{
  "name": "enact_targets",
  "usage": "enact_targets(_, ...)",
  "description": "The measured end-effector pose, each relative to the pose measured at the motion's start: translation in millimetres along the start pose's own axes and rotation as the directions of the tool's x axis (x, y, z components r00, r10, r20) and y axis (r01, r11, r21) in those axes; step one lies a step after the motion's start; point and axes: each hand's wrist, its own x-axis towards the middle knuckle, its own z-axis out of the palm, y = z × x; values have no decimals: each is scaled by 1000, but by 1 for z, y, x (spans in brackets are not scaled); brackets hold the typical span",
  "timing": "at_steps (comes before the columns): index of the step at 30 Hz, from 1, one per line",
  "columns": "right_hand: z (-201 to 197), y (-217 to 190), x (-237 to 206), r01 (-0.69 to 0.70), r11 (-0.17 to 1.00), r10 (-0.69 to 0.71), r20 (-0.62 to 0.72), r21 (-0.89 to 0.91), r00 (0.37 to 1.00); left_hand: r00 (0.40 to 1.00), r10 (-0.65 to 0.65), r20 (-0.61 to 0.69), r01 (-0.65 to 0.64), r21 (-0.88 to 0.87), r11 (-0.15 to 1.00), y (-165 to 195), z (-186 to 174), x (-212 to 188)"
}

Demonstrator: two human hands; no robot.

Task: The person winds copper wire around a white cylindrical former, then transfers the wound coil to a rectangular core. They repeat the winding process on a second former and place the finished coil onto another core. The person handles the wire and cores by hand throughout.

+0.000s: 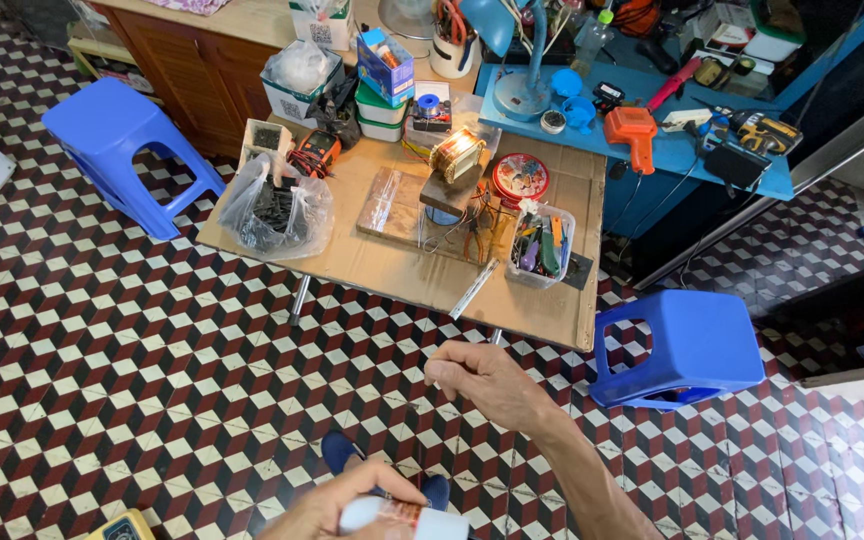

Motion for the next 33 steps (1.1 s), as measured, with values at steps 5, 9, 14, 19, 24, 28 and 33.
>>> enact_targets(5,-5,-28,-34,226,911,-288,-141,-346,947,921,-117,-373,179,137,974,15,14,38)
enact_targets(9,16,-22,-78,219,912,-242,-23,-348,970,755,-195,-626,-46,-347,937,38,12,59)
enact_targets(14,25,-8,-86,236,955,-229,62,-181,971,882,-95,-461,-221,-583,782,50,4,29)
enact_targets(19,-3,-23,-71,231,900,-260,-29,-368,965,988,-150,-49,154,97,983,39,3,4)
enact_targets(24,19,-28,-83,313,835,-354,-6,-453,935,824,51,-564,21,120,993,40,20,45)
enact_targets(28,20,-18,-62,371,839,-410,-12,-398,912,849,-125,-513,-171,-491,854,55,11,51)
enact_targets(33,-22,-22,-38,317,794,-396,-45,-519,917,991,-134,27,133,35,991,62,-12,38)
